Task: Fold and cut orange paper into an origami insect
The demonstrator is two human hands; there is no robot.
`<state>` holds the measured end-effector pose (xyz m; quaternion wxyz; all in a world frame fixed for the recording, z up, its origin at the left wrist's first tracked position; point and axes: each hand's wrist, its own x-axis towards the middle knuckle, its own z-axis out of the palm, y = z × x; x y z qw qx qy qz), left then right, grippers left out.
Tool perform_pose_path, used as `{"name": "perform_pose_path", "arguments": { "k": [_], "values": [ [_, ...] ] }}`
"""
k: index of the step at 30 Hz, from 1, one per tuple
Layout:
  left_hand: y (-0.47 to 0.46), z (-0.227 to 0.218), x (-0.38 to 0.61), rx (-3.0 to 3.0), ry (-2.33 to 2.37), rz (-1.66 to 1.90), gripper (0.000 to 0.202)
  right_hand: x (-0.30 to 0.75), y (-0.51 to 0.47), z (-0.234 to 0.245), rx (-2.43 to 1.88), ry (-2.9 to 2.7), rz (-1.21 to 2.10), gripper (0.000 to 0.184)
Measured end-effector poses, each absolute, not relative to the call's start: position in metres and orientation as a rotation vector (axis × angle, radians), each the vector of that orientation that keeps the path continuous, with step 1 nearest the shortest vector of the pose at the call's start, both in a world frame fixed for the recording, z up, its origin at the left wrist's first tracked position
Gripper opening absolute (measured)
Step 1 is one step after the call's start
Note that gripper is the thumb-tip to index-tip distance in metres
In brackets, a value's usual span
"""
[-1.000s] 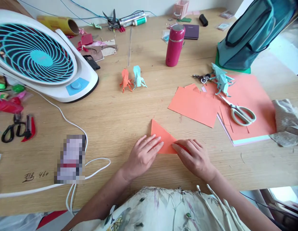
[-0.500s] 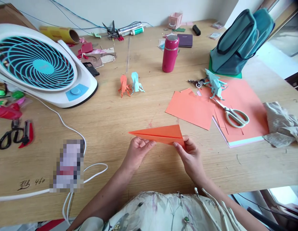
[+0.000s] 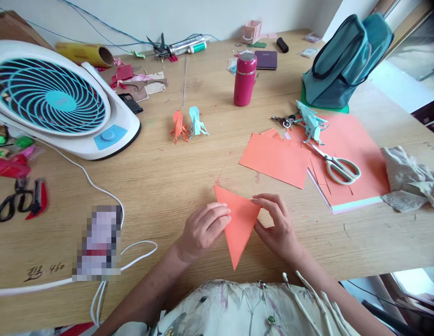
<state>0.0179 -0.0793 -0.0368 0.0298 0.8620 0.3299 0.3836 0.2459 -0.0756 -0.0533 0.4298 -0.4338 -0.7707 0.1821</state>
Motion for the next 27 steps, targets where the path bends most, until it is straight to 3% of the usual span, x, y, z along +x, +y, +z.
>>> {"name": "perform_pose_path", "arguments": {
  "k": [6, 8, 14, 19, 23, 27],
  "values": [
    [-0.076, -0.026, 0.025, 2.055, 1.16, 1.269, 0.016, 0.246, -0.071, -0.046, -1.139, -1.898, 0.546, 0.035],
    [-0.069, -0.017, 0.027, 1.67, 1.318, 1.378, 0.007, 0.245, -0.068, -0.042, -1.169, -1.784, 0.691, 0.031],
    [-0.052, -0.018, 0.033, 0.931, 1.175, 1.321, 0.019, 0.24, -0.066, -0.047, -1.059, -1.522, 1.29, 0.028],
    [-0.053, -0.023, 0.027, 1.186, 1.266, 1.196, 0.013, 0.244, -0.061, -0.051, -1.092, -1.399, 1.246, 0.034],
    [-0.056, -0.013, 0.029, 1.738, 1.313, 0.969, 0.01, 0.246, -0.051, -0.043, -1.175, -1.48, 1.16, 0.055],
    [-0.055, -0.006, 0.031, 1.762, 1.241, 0.899, 0.027, 0.238, -0.047, -0.04, -1.224, -1.352, 1.389, 0.039]
  ]
}}
